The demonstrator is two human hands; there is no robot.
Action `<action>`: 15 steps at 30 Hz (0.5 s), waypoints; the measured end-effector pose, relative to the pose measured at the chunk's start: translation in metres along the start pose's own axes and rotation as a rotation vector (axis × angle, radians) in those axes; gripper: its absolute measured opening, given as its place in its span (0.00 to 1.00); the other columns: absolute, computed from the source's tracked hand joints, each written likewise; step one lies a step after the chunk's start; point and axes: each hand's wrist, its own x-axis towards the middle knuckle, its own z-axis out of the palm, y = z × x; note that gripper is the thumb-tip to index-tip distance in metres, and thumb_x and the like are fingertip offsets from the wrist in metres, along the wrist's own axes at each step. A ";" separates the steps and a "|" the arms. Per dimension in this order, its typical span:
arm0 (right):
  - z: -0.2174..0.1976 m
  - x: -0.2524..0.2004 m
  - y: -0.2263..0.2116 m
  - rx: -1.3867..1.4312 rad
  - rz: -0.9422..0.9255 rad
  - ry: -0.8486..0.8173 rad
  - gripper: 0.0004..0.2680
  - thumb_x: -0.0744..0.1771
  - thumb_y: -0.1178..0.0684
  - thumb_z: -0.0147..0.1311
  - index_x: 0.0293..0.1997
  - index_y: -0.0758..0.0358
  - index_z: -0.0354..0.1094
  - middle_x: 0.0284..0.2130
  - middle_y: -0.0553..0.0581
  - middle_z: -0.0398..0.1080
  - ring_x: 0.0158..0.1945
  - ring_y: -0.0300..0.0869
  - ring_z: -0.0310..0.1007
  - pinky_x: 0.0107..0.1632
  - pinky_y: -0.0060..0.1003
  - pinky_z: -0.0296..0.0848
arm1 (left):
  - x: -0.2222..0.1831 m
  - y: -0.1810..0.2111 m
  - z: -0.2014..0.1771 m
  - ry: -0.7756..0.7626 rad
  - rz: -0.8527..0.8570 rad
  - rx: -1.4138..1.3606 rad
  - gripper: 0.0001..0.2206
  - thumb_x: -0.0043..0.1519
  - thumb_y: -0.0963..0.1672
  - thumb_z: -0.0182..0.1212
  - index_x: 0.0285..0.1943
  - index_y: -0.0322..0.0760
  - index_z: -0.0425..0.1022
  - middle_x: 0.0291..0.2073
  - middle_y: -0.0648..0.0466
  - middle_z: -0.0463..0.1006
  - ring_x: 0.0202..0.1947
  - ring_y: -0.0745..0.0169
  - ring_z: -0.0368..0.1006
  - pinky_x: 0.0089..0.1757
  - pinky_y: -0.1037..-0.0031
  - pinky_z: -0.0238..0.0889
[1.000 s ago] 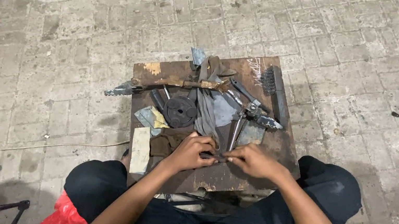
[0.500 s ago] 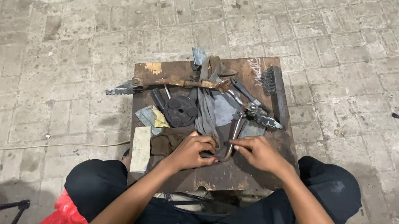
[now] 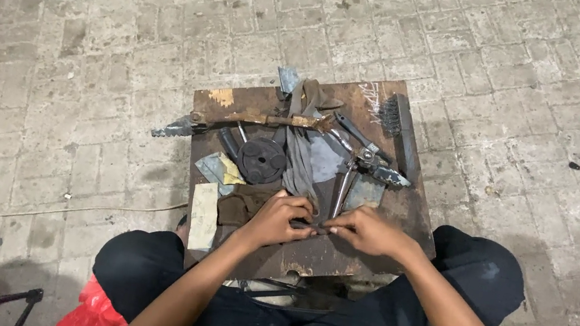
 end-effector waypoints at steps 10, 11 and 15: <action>0.003 0.002 -0.001 -0.001 0.010 -0.001 0.08 0.67 0.57 0.54 0.48 0.60 0.78 0.29 0.66 0.79 0.29 0.54 0.77 0.34 0.46 0.73 | 0.000 0.001 -0.003 -0.011 -0.002 -0.019 0.07 0.57 0.45 0.68 0.36 0.37 0.81 0.39 0.50 0.81 0.40 0.44 0.77 0.43 0.60 0.58; 0.001 0.002 0.001 -0.005 0.024 0.031 0.09 0.67 0.57 0.53 0.48 0.60 0.78 0.29 0.65 0.79 0.28 0.52 0.77 0.34 0.44 0.73 | 0.001 0.002 -0.004 -0.008 0.007 -0.008 0.07 0.57 0.45 0.68 0.36 0.36 0.81 0.39 0.50 0.82 0.40 0.44 0.77 0.43 0.61 0.58; -0.012 0.002 -0.002 -0.077 0.053 0.149 0.09 0.67 0.58 0.53 0.50 0.60 0.77 0.29 0.65 0.79 0.29 0.53 0.78 0.33 0.45 0.73 | -0.001 0.002 -0.003 -0.005 0.014 0.008 0.07 0.56 0.44 0.69 0.36 0.36 0.81 0.39 0.49 0.82 0.40 0.44 0.77 0.43 0.61 0.59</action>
